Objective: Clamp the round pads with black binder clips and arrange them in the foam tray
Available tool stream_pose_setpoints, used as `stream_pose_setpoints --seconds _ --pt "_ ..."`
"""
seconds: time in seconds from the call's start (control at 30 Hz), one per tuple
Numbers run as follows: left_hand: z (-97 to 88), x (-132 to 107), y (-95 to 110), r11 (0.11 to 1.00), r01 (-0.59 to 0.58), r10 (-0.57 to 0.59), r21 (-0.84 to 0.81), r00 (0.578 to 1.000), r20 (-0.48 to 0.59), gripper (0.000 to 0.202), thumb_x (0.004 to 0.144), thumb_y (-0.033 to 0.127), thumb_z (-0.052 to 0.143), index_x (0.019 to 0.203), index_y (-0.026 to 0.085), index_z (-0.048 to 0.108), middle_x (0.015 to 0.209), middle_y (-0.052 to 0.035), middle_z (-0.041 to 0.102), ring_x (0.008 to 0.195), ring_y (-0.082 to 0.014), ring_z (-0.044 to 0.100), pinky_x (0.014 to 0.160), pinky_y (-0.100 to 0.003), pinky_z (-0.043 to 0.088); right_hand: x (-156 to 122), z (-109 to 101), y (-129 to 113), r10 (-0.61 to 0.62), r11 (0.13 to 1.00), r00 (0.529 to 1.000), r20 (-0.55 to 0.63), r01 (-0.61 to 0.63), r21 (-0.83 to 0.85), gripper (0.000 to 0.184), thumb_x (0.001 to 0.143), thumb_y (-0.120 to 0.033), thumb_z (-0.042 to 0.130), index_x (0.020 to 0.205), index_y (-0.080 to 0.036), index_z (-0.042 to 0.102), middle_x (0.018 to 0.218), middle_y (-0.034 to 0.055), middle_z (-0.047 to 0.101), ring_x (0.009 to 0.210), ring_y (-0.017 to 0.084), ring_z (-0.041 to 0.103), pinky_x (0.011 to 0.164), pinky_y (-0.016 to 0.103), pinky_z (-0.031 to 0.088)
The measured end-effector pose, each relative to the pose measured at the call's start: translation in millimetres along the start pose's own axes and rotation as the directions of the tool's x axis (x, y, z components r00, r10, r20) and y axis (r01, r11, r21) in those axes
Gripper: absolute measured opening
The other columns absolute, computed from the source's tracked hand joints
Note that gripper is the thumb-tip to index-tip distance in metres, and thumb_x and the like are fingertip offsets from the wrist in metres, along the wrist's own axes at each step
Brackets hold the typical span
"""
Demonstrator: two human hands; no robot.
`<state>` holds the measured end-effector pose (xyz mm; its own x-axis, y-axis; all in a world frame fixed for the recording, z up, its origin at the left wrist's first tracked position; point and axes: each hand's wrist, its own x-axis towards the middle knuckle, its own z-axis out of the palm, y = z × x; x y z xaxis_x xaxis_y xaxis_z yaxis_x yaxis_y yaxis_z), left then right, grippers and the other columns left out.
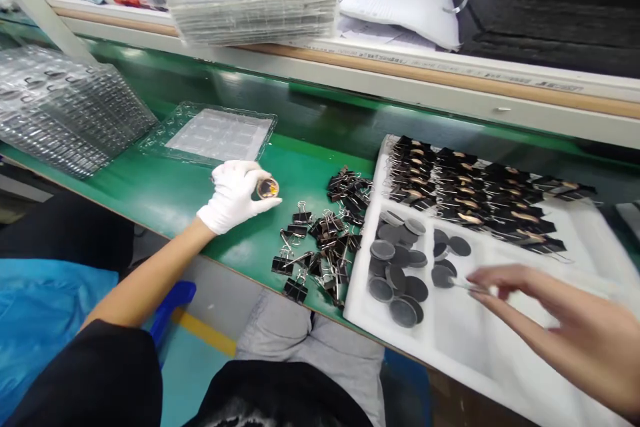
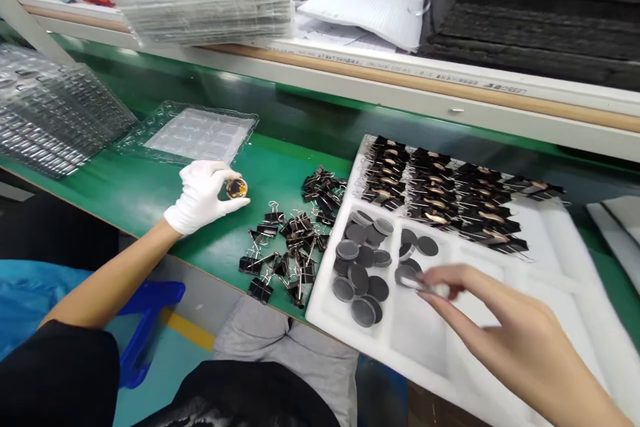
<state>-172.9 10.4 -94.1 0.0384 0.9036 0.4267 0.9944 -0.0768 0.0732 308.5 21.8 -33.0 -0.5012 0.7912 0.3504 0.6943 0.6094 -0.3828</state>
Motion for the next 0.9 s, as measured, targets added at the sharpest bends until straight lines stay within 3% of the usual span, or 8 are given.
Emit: stream_pose_setpoints --seconds 0.1,0.23,0.4,0.5,0.6,0.7,0.77,0.9 --pt "-9.3 35.7 56.4 0.964 -0.249 0.238 -0.089 0.964 -0.114 0.055 0.085 0.071 0.070 0.112 0.023 0.071 0.121 -0.0136 0.071 0.118 -0.0338 0.060 0.103 -0.049 0.033 43.1 12.5 -32.1 -0.272 0.953 0.942 -0.196 0.292 0.081 0.027 0.089 -0.020 0.072 0.106 -0.041 0.073 0.100 0.0001 0.084 0.081 0.027 0.082 0.071 0.040 0.073" --pt "-25.5 79.2 119.5 0.874 -0.475 0.444 -0.103 0.866 -0.229 0.048 0.089 0.064 0.068 0.111 0.021 0.071 0.117 -0.0130 0.072 0.112 -0.0328 0.061 0.098 -0.050 0.032 91.4 36.2 -46.5 -0.473 0.854 0.804 -0.361 0.519 0.037 0.032 0.086 -0.008 0.075 0.104 -0.034 0.079 0.115 0.0034 0.083 0.096 0.027 0.083 0.082 0.042 0.073" --pt "-24.4 105.0 142.3 0.844 -0.536 0.498 -0.031 0.803 -0.327 0.047 0.092 0.060 0.065 0.111 0.018 0.070 0.119 -0.0156 0.071 0.115 -0.0358 0.059 0.097 -0.052 0.031 117.7 45.3 -26.0 -0.526 0.809 0.748 -0.404 0.587 0.034 0.031 0.085 -0.008 0.077 0.102 -0.033 0.082 0.113 0.0018 0.083 0.104 0.030 0.082 0.085 0.048 0.072" --pt "-9.7 110.9 140.1 0.835 -0.550 0.519 -0.028 0.803 -0.293 0.047 0.093 0.060 0.063 0.108 0.017 0.070 0.117 -0.0169 0.070 0.115 -0.0376 0.059 0.096 -0.054 0.032 122.1 51.3 -10.7 -0.537 0.811 0.770 -0.344 0.584 0.043 0.033 0.084 -0.008 0.078 0.105 -0.033 0.082 0.117 0.0016 0.083 0.115 0.032 0.078 0.090 0.049 0.070" --pt "4.8 114.1 138.2 0.838 -0.543 0.522 -0.053 0.826 -0.214 0.053 0.093 0.067 0.059 0.108 0.017 0.070 0.117 -0.0178 0.071 0.114 -0.0391 0.058 0.095 -0.056 0.034 125.2 64.1 -5.9 -0.440 0.858 0.859 -0.263 0.488 0.160 0.030 0.084 -0.013 0.078 0.104 -0.035 0.083 0.132 0.0012 0.077 0.126 0.033 0.073 0.102 0.054 0.064" --pt "10.1 115.3 140.5 0.844 -0.531 0.516 -0.077 0.842 -0.156 0.054 0.094 0.068 0.057 0.109 0.018 0.070 0.117 -0.0172 0.071 0.114 -0.0397 0.059 0.095 -0.056 0.035 128.7 78.4 -10.7 -0.177 0.859 0.960 -0.217 0.258 0.443 0.025 0.085 -0.023 0.079 0.109 -0.031 0.081 0.141 0.0058 0.073 0.119 0.030 0.076 0.097 0.050 0.067" --pt "6.9 115.8 142.0 0.845 -0.524 0.511 -0.105 0.850 -0.124 0.052 0.092 0.065 0.063 0.113 0.018 0.069 0.119 -0.0175 0.070 0.117 -0.0402 0.060 0.097 -0.055 0.035 131.2 85.0 -12.9 0.039 0.742 0.997 -0.064 0.015 0.671 0.035 0.084 -0.032 0.084 0.118 -0.027 0.077 0.121 0.0082 0.081 0.094 0.024 0.081 0.079 0.040 0.070" --pt "-5.2 118.4 130.4 0.855 -0.481 0.501 -0.192 0.863 0.070 0.055 0.091 0.067 0.064 0.114 0.018 0.070 0.111 -0.0160 0.071 0.105 -0.0348 0.066 0.089 -0.045 0.041 136.2 87.7 -5.3 0.240 0.448 0.938 0.251 -0.336 0.829 0.046 0.072 -0.043 0.095 0.108 -0.020 0.077 0.083 0.0039 0.081 0.066 0.017 0.074 0.062 0.031 0.065"
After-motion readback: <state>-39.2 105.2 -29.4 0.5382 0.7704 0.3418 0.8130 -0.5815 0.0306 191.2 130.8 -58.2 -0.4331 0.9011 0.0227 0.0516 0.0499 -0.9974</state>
